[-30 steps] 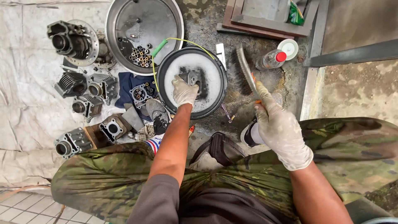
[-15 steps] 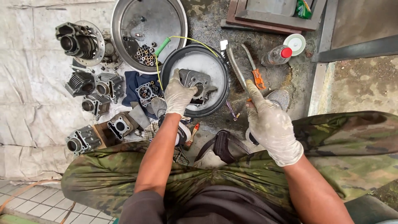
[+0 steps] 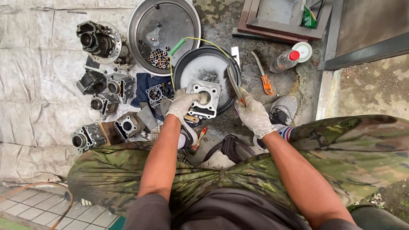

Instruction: Cleaning a metal engine component using a brush and soapy water in a bucket.

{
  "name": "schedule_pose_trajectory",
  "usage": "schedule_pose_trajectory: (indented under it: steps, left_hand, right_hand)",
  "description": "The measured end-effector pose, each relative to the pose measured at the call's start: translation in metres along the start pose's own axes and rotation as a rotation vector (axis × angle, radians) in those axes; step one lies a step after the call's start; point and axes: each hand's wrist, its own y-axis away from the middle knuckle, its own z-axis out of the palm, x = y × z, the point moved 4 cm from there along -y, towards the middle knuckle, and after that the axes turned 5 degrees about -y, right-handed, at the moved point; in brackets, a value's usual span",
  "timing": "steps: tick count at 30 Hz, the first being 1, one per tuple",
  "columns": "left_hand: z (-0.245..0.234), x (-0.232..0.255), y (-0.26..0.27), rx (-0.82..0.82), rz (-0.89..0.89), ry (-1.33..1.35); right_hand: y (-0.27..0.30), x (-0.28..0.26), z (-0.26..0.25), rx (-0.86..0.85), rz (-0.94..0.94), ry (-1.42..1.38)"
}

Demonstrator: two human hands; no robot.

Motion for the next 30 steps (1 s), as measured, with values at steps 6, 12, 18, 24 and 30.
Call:
schedule_pose_trajectory:
  steps: [6,12,18,24,30]
  left_hand:
    - [-0.001,0.033,0.044,-0.178,0.069,-0.134]
    - [-0.005,0.089,0.085,-0.283,0.166,-0.480]
    - [-0.006,0.101,0.088,-0.272,0.364,-0.668]
    - [-0.007,0.088,0.080,-0.292,0.358,-0.638]
    - [0.012,0.080,0.092,-0.345,0.286,-0.482]
  right_hand:
    - [-0.009,0.004,0.018,-0.026,0.026,0.074]
    - [0.004,-0.012,0.024,-0.113,0.051,0.109]
    - [-0.028,0.020,0.042,-0.109,0.050,0.064]
    - [0.007,-0.014,0.021,-0.118,0.075,0.034]
    - [-0.030,0.016,0.037,-0.123,0.021,-0.356]
